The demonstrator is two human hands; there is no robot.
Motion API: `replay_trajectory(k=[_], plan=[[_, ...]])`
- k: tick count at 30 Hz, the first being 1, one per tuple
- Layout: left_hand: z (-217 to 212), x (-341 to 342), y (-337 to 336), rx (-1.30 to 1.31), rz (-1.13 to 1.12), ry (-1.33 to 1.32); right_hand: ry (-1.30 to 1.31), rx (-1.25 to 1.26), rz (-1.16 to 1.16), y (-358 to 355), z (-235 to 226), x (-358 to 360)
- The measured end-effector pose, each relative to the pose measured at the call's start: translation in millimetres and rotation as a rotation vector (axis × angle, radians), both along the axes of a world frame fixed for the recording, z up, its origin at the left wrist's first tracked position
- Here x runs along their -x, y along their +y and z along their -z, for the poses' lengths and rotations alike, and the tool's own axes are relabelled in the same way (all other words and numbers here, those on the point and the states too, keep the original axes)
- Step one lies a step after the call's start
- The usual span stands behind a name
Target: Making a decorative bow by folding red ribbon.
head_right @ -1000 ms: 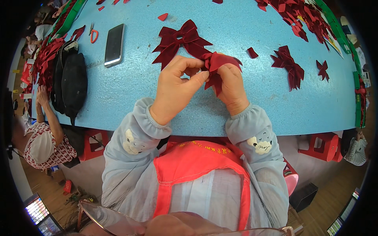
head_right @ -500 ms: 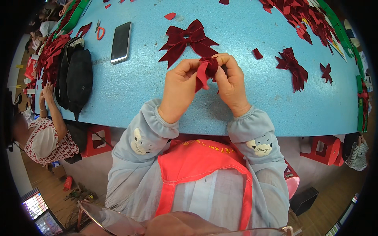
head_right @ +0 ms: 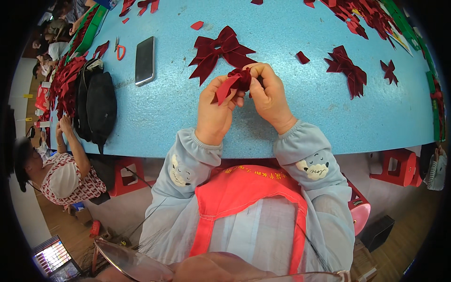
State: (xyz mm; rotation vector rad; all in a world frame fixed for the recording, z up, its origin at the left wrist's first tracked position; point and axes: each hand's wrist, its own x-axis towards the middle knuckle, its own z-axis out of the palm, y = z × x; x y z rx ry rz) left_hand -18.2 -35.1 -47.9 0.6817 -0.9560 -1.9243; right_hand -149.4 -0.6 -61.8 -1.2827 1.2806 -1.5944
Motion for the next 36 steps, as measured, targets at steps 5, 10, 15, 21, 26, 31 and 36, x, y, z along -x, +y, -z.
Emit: replay_trajectory(k=[5,10,15,21,26,31,36], plan=[[-5.2,1.2,1.0,0.144,-0.103,-0.102,0.037,0.037,0.005,1.6,-5.2,-2.3],[2.4,-3.3,-2.5,0.802,-0.281,-0.469,0.050,0.074,-0.019,3.7,-12.2,-1.7],[0.3,-1.9,5.0,0.701,-0.262,-0.458,0.087,0.062,-0.022,3.5,-5.7,-2.2],[-1.7,4.0,9.1,0.211,-0.225,-0.099,-0.130,0.019,-0.051,2.8,0.9,-2.6],[-7.6,-1.0,8.9,0.199,-0.196,-0.202,-0.017,0.016,-0.019,7.0,-6.4,-2.9],[-3.3,-0.1,9.6,0.441,-0.312,-0.299,0.009,0.095,-0.063,4.7,-10.5,-0.5],[3.2,-0.2,7.7,0.718,-0.382,-0.435,0.127,0.106,-0.045,1.5,-10.6,2.1]])
